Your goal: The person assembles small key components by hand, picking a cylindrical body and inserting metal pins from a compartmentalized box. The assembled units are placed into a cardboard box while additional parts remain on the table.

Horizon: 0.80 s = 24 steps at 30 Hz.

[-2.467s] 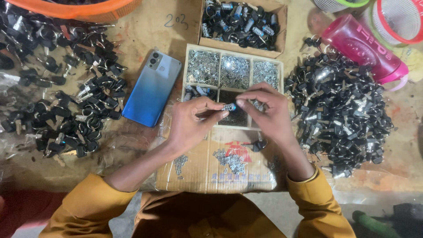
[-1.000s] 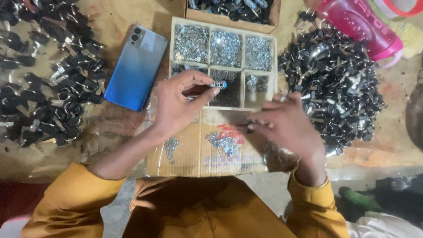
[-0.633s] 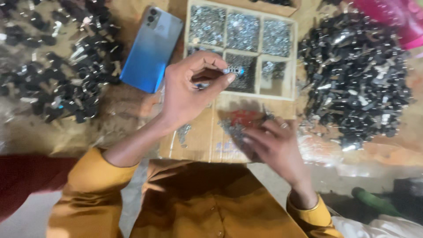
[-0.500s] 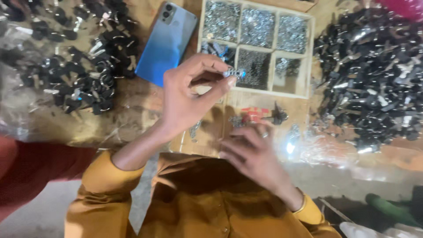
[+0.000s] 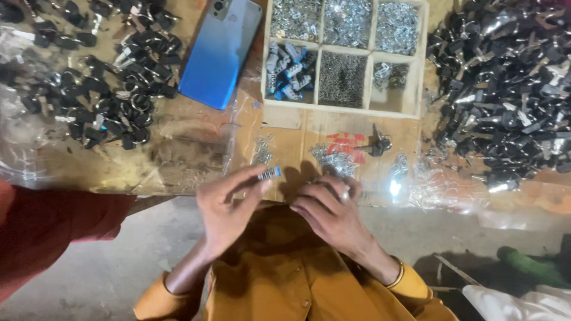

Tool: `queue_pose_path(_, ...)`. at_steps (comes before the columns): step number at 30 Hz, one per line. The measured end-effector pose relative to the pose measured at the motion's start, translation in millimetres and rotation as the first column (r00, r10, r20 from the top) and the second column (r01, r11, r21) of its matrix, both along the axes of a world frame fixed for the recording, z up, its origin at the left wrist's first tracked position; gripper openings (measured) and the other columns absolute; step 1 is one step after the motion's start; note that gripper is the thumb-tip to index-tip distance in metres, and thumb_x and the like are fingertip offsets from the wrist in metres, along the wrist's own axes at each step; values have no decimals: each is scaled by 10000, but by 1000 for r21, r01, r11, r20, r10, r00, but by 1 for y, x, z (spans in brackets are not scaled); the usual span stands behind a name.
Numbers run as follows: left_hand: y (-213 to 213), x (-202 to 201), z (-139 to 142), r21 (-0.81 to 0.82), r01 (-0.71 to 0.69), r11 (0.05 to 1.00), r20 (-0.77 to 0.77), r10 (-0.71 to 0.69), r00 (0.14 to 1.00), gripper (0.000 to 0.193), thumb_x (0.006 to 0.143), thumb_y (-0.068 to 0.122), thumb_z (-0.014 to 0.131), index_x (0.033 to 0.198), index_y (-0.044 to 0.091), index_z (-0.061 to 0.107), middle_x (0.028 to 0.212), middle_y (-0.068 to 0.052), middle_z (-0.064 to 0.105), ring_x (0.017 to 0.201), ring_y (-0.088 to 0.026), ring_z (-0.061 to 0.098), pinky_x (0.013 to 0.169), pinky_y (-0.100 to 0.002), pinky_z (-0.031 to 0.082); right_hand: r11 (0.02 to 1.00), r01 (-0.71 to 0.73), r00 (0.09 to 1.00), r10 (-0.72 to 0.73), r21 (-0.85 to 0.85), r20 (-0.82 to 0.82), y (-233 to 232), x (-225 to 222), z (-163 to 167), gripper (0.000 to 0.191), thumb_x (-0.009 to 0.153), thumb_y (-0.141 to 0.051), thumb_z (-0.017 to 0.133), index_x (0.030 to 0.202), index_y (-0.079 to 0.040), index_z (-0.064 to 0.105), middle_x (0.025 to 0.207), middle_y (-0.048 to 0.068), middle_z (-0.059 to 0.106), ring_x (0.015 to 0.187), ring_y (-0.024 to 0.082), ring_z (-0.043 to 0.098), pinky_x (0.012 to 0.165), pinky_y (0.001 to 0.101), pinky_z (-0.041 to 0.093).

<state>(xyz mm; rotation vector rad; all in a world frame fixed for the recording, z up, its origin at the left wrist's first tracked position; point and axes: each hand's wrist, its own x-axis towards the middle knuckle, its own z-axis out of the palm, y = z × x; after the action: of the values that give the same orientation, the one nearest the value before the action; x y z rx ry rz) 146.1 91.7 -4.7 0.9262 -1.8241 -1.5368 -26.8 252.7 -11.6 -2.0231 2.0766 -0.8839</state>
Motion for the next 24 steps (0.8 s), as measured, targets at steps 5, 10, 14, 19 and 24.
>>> queue_pose_path(5,35,9,-7,214,-55,975,-59,69,996,265,901,-12,774,1163,-31,738,1048,-112,797,906,-129,762,773,-245,649,996,91,993,-91,-3,73,2,2,0,302,810,-202,897,1046,-163,712,1215,-15,627,1190,271,549,1042,427,365)
queue_pose_path(10,45,19,-11,228,-133,965,-42,146,988,289,892,-37,759,1178,-38,716,1092,-118,779,971,-162,770,821,-263,657,994,87,996,-86,-60,12,-1,4,7,367,796,-249,907,1124,-189,753,1276,-7,601,1169,260,542,1015,472,320)
queue_pose_path(14,50,18,-17,272,-145,951,-67,169,983,306,889,-43,757,1192,-34,713,1076,-116,786,966,-160,774,818,-263,659,997,58,996,-61,-55,-64,-3,5,8,376,788,-220,900,1137,-220,761,1361,-6,582,1200,266,529,1029,480,315)
queue_pose_path(19,55,18,-24,167,-117,979,-49,127,991,290,874,-32,774,1162,-26,736,1091,-143,790,937,-155,780,798,-259,659,996,44,998,-48,-76,-51,3,6,-1,312,771,-219,894,1061,-228,779,1315,-10,617,1205,245,525,1021,475,298)
queue_pose_path(24,56,9,-38,-96,-12,995,-179,-5,984,286,897,-9,796,1175,-7,733,1148,-162,770,1038,-196,781,906,-295,659,987,96,978,-70,-126,197,15,-2,-15,222,808,-200,888,1007,-203,788,1083,-42,753,1027,155,634,973,381,371)
